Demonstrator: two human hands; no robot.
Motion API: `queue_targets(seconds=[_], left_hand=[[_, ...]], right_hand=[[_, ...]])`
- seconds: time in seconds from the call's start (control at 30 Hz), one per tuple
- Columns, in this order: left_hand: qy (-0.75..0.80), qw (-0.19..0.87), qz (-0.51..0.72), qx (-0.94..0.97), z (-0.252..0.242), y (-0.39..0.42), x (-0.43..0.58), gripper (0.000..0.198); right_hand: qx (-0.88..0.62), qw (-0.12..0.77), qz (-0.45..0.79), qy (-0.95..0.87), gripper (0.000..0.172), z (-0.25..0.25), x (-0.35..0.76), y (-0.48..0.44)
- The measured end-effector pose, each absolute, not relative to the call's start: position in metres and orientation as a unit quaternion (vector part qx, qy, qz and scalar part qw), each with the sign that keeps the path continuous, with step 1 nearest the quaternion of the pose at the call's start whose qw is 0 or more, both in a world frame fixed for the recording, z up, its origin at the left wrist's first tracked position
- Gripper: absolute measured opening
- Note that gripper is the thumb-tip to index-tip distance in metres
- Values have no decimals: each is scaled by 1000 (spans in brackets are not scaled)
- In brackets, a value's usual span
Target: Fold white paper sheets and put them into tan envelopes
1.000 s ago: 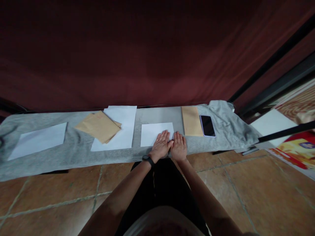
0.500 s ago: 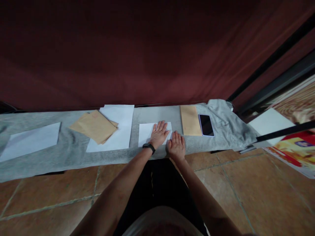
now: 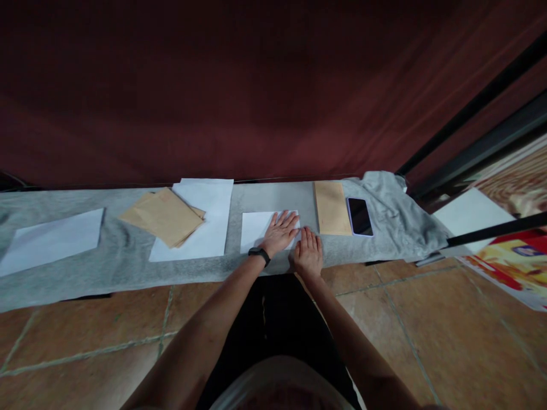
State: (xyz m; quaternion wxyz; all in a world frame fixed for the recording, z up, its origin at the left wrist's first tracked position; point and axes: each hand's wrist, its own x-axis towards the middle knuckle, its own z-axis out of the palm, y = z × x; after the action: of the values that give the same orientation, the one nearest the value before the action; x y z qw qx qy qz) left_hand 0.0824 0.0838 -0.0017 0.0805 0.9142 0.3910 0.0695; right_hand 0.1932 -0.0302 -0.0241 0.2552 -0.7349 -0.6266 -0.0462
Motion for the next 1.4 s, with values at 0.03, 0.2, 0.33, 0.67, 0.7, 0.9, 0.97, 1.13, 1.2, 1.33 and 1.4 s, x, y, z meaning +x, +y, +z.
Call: queue_targets(seconds=[0.03, 0.2, 0.33, 0.67, 0.7, 0.9, 0.97, 1.13, 1.2, 1.33, 1.4], left_hand=[[382, 80, 68, 918, -2, 81, 82, 55], [341, 77, 67, 934, 0, 65, 82, 53], [322, 79, 57, 942, 0, 50, 81, 54], [293, 74, 69, 951, -9, 16, 70, 53], [291, 75, 70, 951, -10, 13, 69, 53], [288, 73, 76, 952, -9, -4, 61, 56], [291, 74, 75, 951, -8, -8, 59, 57], [310, 80, 77, 944, -7, -18, 53, 59], [322, 80, 82, 940, -6, -22, 50, 60], [366, 69, 95, 923, -4, -28, 41, 60], [405, 57, 100, 907, -2, -29, 35, 60]], right_hand=[[-733, 259, -41, -628, 54, -24, 194, -31], [-729, 290, -3, -620, 54, -24, 199, -32], [-728, 316, 27, -608, 52, -22, 200, -32], [-717, 294, 43, -631, 54, -18, 200, -36], [-713, 292, 47, -636, 53, -18, 200, -36], [-704, 284, 54, -649, 51, -13, 202, -38], [-703, 280, 52, -651, 49, -12, 201, -38], [-703, 266, 40, -658, 47, -10, 201, -39], [-703, 262, 36, -661, 47, -10, 201, -39], [-700, 258, 26, -665, 47, -12, 201, -39], [-700, 254, 21, -668, 46, -13, 201, -39]])
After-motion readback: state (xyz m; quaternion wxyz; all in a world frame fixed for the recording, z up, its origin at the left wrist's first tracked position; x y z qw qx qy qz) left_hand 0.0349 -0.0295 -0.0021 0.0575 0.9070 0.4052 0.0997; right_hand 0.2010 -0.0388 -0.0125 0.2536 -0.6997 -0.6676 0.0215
